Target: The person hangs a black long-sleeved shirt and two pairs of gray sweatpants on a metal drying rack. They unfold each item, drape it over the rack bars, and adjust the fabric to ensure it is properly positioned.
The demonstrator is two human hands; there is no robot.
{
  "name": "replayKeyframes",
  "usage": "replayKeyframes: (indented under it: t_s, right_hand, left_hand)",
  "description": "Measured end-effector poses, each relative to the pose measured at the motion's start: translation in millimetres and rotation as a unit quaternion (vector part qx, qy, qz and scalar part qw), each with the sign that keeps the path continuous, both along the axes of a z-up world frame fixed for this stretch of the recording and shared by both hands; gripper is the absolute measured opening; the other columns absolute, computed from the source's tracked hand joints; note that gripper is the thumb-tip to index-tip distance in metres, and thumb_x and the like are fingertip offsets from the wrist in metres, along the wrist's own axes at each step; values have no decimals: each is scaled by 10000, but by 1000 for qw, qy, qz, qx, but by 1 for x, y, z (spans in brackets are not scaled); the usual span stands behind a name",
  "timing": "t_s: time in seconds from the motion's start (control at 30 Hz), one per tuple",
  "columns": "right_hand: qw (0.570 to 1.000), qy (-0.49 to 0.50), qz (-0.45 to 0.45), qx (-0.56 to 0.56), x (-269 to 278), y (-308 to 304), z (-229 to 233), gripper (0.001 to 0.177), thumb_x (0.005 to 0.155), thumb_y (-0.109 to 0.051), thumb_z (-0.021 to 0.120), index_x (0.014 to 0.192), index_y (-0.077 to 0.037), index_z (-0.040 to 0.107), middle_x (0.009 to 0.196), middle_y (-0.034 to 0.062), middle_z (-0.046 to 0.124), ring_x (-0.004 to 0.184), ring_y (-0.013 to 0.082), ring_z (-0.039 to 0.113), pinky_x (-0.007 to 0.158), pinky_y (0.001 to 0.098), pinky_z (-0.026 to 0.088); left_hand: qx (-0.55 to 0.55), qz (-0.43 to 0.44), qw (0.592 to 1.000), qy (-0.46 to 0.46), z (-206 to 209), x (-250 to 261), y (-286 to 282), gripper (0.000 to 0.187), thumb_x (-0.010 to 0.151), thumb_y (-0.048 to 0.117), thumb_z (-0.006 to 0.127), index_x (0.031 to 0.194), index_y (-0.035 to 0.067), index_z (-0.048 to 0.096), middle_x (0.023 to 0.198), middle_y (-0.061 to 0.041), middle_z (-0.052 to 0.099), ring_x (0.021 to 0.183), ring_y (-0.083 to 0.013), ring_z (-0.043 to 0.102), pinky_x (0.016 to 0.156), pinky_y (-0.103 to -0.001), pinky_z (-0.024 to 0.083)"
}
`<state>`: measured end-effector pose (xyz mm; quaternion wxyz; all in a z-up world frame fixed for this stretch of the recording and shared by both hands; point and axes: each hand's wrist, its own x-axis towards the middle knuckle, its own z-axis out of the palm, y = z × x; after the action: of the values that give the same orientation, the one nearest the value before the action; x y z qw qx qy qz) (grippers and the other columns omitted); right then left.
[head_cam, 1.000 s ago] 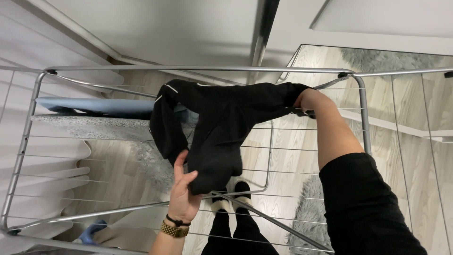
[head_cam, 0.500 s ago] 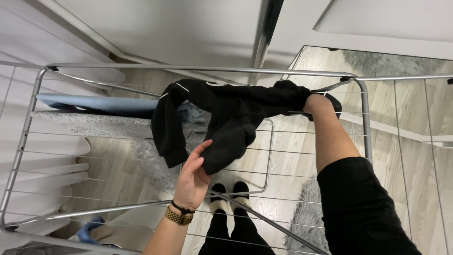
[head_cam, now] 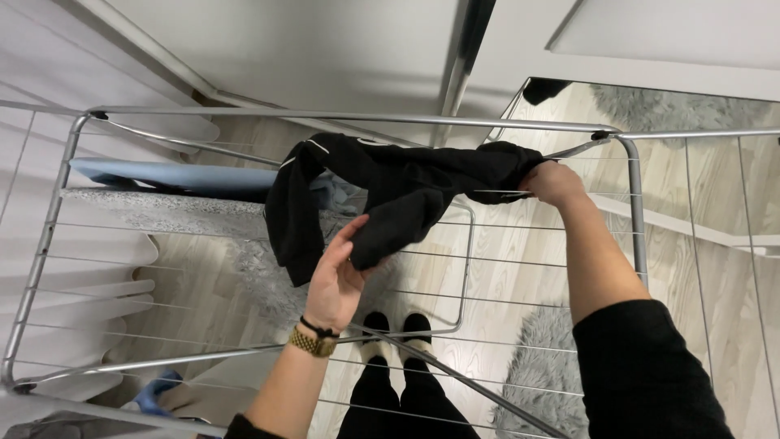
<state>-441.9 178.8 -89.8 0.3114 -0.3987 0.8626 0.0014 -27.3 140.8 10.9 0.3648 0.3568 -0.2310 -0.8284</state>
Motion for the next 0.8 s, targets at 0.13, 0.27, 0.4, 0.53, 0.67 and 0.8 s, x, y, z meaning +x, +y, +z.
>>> replayKeyframes:
  t_s: [0.13,0.27,0.4,0.53,0.67,0.8]
  right_hand:
    - [995,-47,-29,-81,22,9,41,307,951,-287,582,1169,-217,786,1073,99,787,1126,402,685,1024,509,490]
    - [982,-95,-48,-154,26,19,33,277,911,-243,572,1025,-343,803,963,-39,787,1038,305,709,975,450,515]
    - [925,-250,-7,-285,58,20,53,369,887,-67,582,1184,-166,776,1107,107,775,1092,260,693,1007,426,526]
    - [869,-266,137,-394,90,0,63,408,849,21,668,1230,-88,764,1168,222,746,1126,395,682,967,522,537]
    - [850,-227,201,-431,119,-16,76,483,841,5,680,1299,-137,734,1198,231,733,1129,457,672,975,552,517]
    - [882,-108,195,-416,137,-23,67,598,879,-140,711,1451,-293,629,1406,179,622,1290,467,553,1087,567,427]
  left_hand:
    - [-10,4,1000,19,-7,-3,-17,436,985,197,522,1385,47,609,1319,-125,693,1148,-306,695,985,-488,581]
    - [-7,-28,999,33,-21,-3,-51,416,1018,285,507,1377,112,629,1281,-91,717,1167,-287,693,1010,-478,580]
    - [-64,-63,995,31,-31,-9,-83,398,1045,376,484,1364,192,635,1311,-155,688,1300,-357,605,1127,-549,463]
    - [-171,-127,976,-33,-31,-19,-111,605,1038,316,520,1581,106,355,1490,-209,548,1418,-383,482,1185,-558,373]
    - [-202,-163,964,-57,-29,-23,-130,680,1037,239,506,1618,46,212,1550,-227,479,1470,-382,412,1184,-531,357]
    - [-222,-170,958,-67,-35,-27,-144,708,1048,158,499,1621,2,114,1595,-236,405,1504,-390,337,1209,-512,327]
